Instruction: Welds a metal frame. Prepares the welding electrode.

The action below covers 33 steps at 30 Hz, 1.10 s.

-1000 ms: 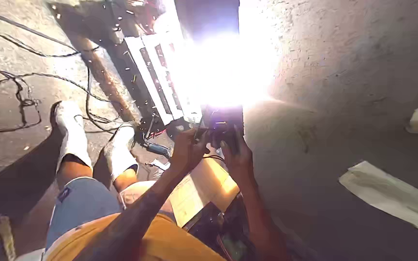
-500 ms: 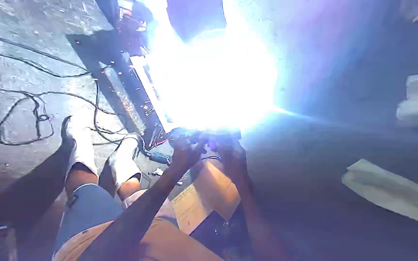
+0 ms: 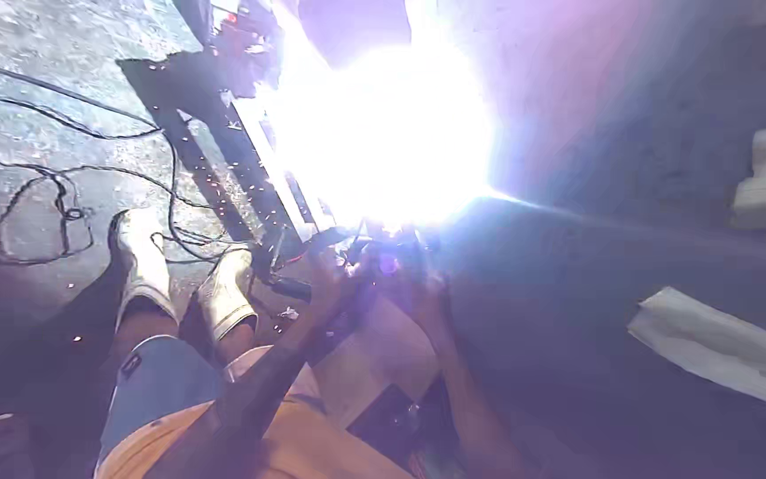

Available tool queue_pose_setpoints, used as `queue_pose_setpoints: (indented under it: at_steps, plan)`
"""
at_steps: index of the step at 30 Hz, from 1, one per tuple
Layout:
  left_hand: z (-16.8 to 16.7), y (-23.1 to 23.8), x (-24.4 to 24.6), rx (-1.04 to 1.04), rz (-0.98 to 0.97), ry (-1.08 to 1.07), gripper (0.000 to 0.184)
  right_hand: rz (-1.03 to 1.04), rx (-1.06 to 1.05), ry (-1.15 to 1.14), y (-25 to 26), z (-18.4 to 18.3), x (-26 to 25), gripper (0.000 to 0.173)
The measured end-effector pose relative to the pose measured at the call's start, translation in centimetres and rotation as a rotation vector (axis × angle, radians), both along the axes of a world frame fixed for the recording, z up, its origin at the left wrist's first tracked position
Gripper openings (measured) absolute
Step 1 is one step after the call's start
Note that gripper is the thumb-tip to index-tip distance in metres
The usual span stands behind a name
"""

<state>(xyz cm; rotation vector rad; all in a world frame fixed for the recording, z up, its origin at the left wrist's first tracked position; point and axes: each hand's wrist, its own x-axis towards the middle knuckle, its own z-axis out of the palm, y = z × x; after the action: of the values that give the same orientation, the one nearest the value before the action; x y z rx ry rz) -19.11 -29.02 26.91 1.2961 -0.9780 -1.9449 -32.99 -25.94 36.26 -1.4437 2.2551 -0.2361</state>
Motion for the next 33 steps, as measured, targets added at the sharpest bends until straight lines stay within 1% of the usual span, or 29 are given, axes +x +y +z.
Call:
queue_pose_setpoints:
  at_steps: [2, 5, 7, 10, 12, 16, 18, 20, 23, 25, 27, 30, 33]
  plan:
    - [-0.3, -0.3, -0.5, -0.033, 0.015, -0.004, 0.019, -0.055, 0.027, -0.001, -0.3, 0.4, 0.5, 0.043]
    - [-1.1, -0.4, -1.1, -0.071, 0.033, -0.01, 0.019, -0.056, 0.025, -0.033, 0.0, -0.8, -0.9, 0.044]
    - [-1.2, -0.6, -1.3, -0.048, 0.023, 0.027, 0.02, -0.003, 0.041, -0.023, -0.5, -1.1, -1.6, 0.055]
    - [-1.2, -1.1, -1.6, -0.019, 0.013, 0.064, 0.023, 0.033, 0.014, -0.035, -0.8, -1.6, -1.9, 0.06]
    - [-1.4, -1.5, -1.5, -0.059, -0.037, 0.025, 0.026, 0.035, 0.005, -0.059, -1.1, -1.9, -2.0, 0.06]
    - [-2.0, -2.3, -1.7, -0.116, -0.073, -0.095, 0.029, 0.009, 0.036, -0.046, -2.1, -1.6, -1.6, 0.06]
    - [-1.7, -2.7, -1.7, -0.089, -0.085, -0.106, 0.031, 0.012, 0.032, -0.045, -2.4, -1.8, -1.8, 0.06]
    - [-0.6, -3.1, -1.4, -0.035, -0.1, -0.068, 0.032, 0.013, 0.011, -0.073, -2.5, -2.1, -2.3, 0.06]
    - [0.7, -3.0, -0.7, 0.02, -0.084, -0.053, 0.029, 0.026, -0.017, -0.191, -2.2, -2.2, -2.9, 0.056]
    - [0.9, -2.0, 1.3, -0.023, -0.099, -0.112, 0.029, 0.051, -0.04, -0.231, -1.2, -1.9, -2.9, 0.055]
    - [0.7, -0.5, 4.7, -0.078, -0.117, -0.228, 0.034, 0.07, -0.084, -0.249, 0.5, -1.6, -2.6, 0.056]
    - [-1.2, 2.4, 11.9, -0.107, -0.124, -0.466, 0.04, 0.051, -0.137, -0.257, 3.5, -1.1, -2.0, 0.057]
    - [-2.8, 5.3, 20.0, -0.051, -0.11, -0.735, 0.044, 0.038, -0.189, -0.26, 5.8, -0.9, -1.6, 0.058]
